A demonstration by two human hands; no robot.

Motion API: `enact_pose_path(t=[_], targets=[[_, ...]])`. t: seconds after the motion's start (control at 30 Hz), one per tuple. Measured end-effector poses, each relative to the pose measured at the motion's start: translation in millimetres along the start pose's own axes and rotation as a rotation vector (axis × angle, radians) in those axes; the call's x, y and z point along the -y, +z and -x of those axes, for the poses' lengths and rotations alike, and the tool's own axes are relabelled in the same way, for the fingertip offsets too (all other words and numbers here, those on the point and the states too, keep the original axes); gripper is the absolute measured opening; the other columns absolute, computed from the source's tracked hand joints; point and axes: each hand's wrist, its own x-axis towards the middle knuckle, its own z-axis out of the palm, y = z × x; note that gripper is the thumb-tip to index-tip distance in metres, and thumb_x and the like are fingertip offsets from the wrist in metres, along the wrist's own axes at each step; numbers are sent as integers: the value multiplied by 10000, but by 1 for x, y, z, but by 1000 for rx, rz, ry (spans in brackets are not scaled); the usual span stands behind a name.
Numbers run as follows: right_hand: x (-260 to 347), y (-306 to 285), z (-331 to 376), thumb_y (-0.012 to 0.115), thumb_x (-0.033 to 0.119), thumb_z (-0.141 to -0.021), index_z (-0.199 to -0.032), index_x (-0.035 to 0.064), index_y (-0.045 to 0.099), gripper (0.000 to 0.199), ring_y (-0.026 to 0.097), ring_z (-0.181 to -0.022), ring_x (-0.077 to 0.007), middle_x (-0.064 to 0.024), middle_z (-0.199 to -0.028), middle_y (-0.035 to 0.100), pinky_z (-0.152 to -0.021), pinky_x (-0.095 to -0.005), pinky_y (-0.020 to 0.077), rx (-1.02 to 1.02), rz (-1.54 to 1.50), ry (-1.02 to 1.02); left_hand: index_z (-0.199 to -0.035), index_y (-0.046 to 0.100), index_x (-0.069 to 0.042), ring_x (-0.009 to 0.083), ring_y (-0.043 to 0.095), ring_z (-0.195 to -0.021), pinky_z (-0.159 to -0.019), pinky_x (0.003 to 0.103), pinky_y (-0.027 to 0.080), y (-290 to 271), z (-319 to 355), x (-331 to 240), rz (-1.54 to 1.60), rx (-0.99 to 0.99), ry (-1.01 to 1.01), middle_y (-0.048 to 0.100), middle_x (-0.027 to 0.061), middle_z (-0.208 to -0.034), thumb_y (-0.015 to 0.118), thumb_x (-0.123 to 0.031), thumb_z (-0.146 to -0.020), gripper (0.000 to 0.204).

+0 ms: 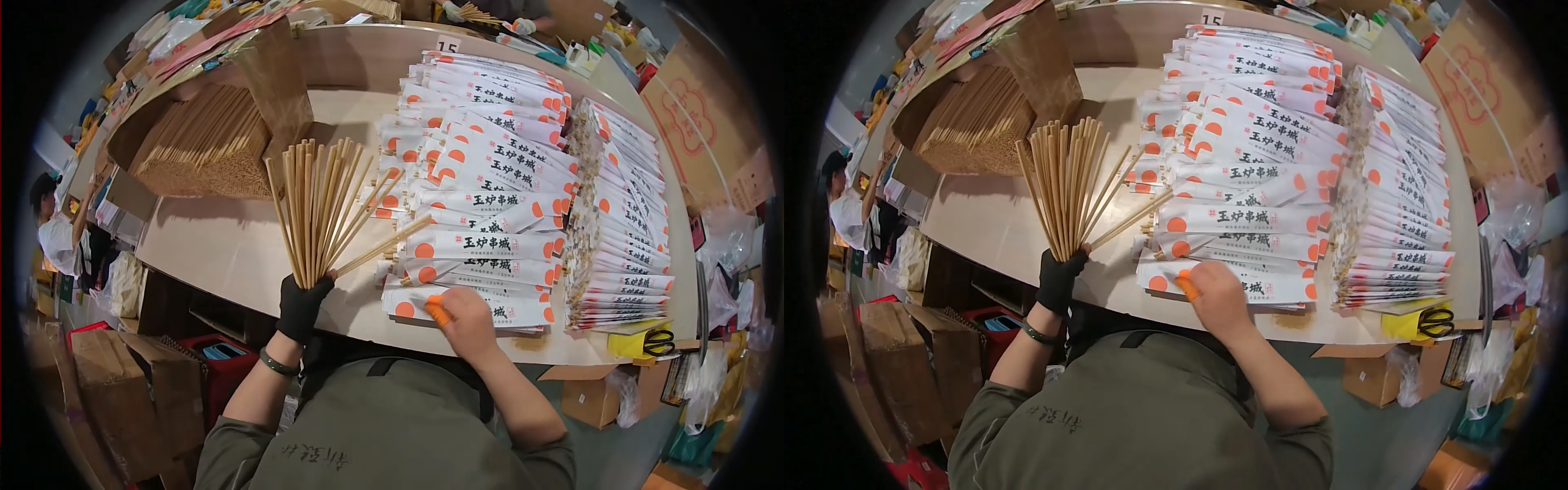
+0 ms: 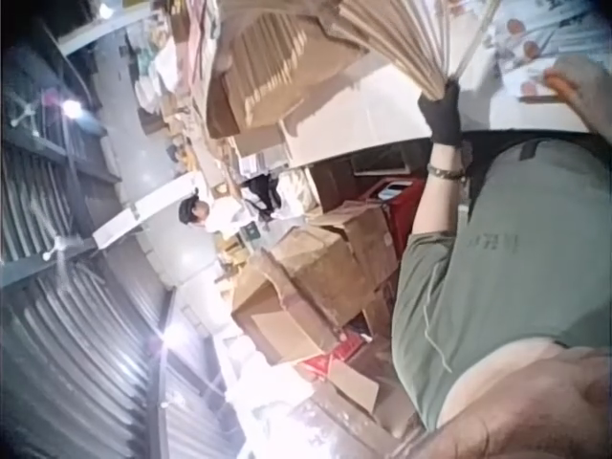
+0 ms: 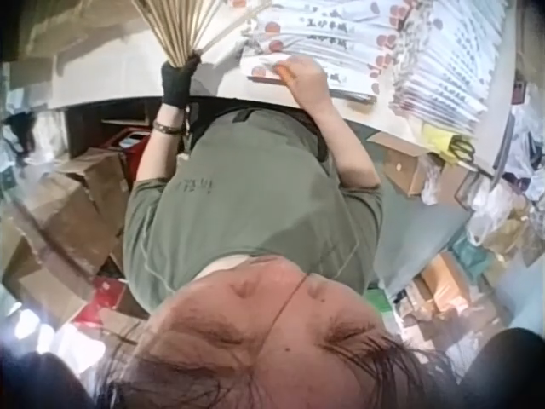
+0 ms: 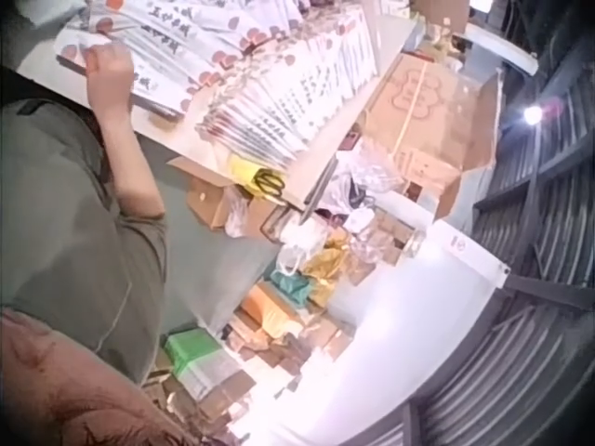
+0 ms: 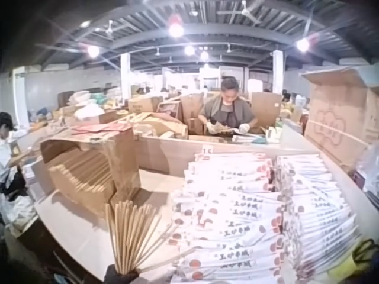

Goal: Manually sorting and placing bundles of wooden sticks into printed paper sleeves.

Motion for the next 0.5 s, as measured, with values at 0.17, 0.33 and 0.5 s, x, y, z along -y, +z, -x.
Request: enact_pose_path(t=[0.17,0.33,0.5], targets=[[4,-34,-27,742,69,-803,-828,14,640,119,424,-658,-67,24,-722,479,-582,-241,370,-28,-371,503,-929,685,4,122,621,-729,-675,289,496,-22,1,-5,-71,163,40,683,50,-791,749,-199,-794,251],[-1,-45,-31,768,50,-740,-842,10,646,163,468,-635,-119,-18,-727,522,-575,-257,391,66,-307,315,-937,686,-2,135,636,-752,-700,301,503,-39,-5,-12,-129,296,115,697,72,-816,747,-191,-791,246],[23,-22,-45,730,60,-698,-843,28,650,168,540,-682,-206,-51,-767,559,-590,-300,433,-10,91,-198,-1028,671,0,140,646,-863,-772,296,508,-4,-4,-26,3,392,131,704,71,-941,684,-204,-867,260]])
